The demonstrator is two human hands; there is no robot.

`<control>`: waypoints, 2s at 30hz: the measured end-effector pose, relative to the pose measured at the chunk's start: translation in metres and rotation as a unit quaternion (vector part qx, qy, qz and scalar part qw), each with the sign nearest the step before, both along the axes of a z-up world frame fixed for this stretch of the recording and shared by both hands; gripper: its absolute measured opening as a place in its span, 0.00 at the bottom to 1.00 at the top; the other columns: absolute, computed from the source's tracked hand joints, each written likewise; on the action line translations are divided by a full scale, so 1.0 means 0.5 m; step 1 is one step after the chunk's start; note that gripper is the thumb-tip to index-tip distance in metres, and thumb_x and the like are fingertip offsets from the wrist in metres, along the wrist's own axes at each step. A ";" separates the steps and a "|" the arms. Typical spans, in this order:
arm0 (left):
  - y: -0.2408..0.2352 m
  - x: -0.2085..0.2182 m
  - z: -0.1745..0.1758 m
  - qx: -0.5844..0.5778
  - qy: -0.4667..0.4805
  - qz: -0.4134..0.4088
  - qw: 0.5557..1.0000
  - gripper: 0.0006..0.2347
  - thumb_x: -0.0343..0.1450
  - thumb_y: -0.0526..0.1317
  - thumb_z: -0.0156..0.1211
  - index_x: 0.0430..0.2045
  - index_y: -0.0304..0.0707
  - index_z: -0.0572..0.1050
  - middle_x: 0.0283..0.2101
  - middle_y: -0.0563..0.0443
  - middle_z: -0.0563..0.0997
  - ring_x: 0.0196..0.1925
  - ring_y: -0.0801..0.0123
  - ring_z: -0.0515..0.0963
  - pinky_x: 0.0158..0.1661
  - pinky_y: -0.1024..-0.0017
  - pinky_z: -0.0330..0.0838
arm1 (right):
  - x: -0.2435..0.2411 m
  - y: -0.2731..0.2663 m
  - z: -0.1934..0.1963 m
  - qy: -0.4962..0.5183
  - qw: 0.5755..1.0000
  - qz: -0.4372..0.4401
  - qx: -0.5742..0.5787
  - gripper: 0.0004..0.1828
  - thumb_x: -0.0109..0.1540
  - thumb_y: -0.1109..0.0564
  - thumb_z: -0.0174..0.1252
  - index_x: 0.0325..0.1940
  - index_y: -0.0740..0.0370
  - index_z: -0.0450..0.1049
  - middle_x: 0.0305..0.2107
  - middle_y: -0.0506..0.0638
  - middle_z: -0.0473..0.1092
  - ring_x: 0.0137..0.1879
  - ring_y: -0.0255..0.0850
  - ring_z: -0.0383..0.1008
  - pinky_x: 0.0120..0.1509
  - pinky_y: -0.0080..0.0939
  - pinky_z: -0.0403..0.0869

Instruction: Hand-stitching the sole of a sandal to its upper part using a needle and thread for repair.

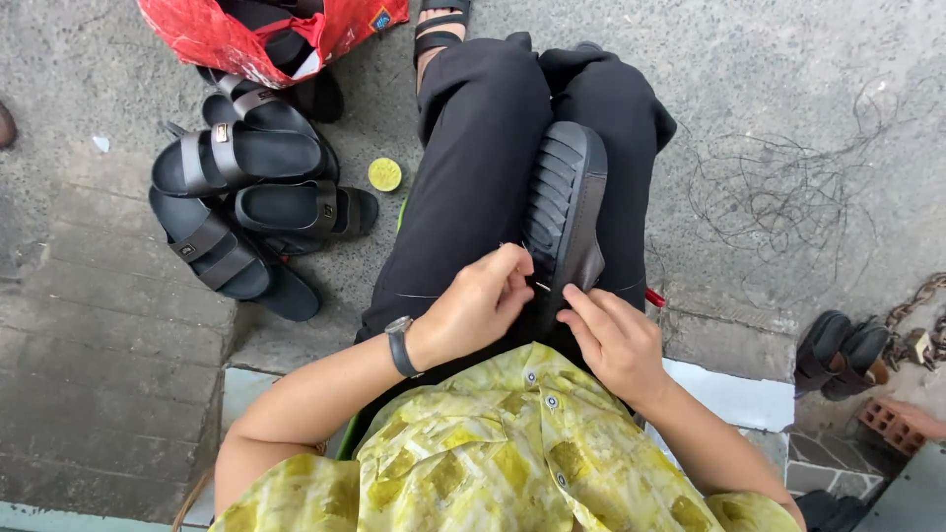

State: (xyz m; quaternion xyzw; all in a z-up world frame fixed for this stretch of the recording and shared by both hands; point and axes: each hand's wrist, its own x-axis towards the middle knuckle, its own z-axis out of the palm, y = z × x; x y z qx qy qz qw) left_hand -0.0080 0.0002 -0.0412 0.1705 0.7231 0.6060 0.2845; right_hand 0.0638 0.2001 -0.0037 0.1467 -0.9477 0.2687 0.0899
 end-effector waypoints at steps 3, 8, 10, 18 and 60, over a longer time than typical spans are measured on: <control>-0.004 -0.003 0.042 0.030 -0.094 -0.034 0.995 0.15 0.62 0.30 0.61 0.39 0.35 0.66 0.22 0.50 0.76 0.19 0.71 0.75 0.17 0.79 0.67 | -0.018 0.017 0.069 -0.020 0.990 0.064 0.127 0.16 0.61 0.61 0.51 0.53 0.60 0.72 0.28 0.50 0.67 0.23 0.40 0.68 0.21 0.36 0.69; 0.034 0.000 0.073 -0.103 0.275 -0.036 0.955 0.18 0.68 0.39 0.61 0.51 0.43 0.67 0.31 0.51 0.68 0.33 0.61 0.72 0.29 0.65 0.70 | -0.019 0.097 0.165 -0.064 0.947 0.057 0.309 0.24 0.61 0.56 0.53 0.61 0.39 0.65 0.47 0.53 0.66 0.18 0.28 0.54 0.18 0.29 0.60; 0.037 0.007 0.070 -0.124 0.390 -0.078 0.909 0.18 0.72 0.35 0.57 0.58 0.45 0.65 0.28 0.55 0.62 0.29 0.64 0.66 0.27 0.66 0.65 | -0.017 0.106 0.171 -0.086 0.917 0.057 0.386 0.29 0.61 0.54 0.54 0.65 0.30 0.62 0.55 0.54 0.66 0.16 0.24 0.48 0.16 0.26 0.56; 0.003 0.009 0.064 -0.004 0.527 -0.076 0.846 0.02 0.70 0.28 0.55 0.33 0.31 0.74 0.29 0.48 0.66 0.23 0.66 0.60 0.22 0.72 0.57 | -0.024 0.056 0.064 -0.146 0.969 0.103 0.171 0.11 0.57 0.61 0.52 0.44 0.54 0.67 0.41 0.45 0.64 0.22 0.38 0.69 0.19 0.37 0.66; 0.059 -0.207 0.061 0.226 -0.261 0.124 0.930 0.22 0.76 0.47 0.38 0.19 0.31 0.75 0.12 0.48 0.65 0.13 0.79 0.55 0.16 0.85 0.52 | -0.033 0.062 -0.004 -0.245 0.913 0.002 -0.325 0.10 0.54 0.66 0.58 0.38 0.65 0.78 0.18 0.51 0.75 0.18 0.43 0.73 0.26 0.37 0.74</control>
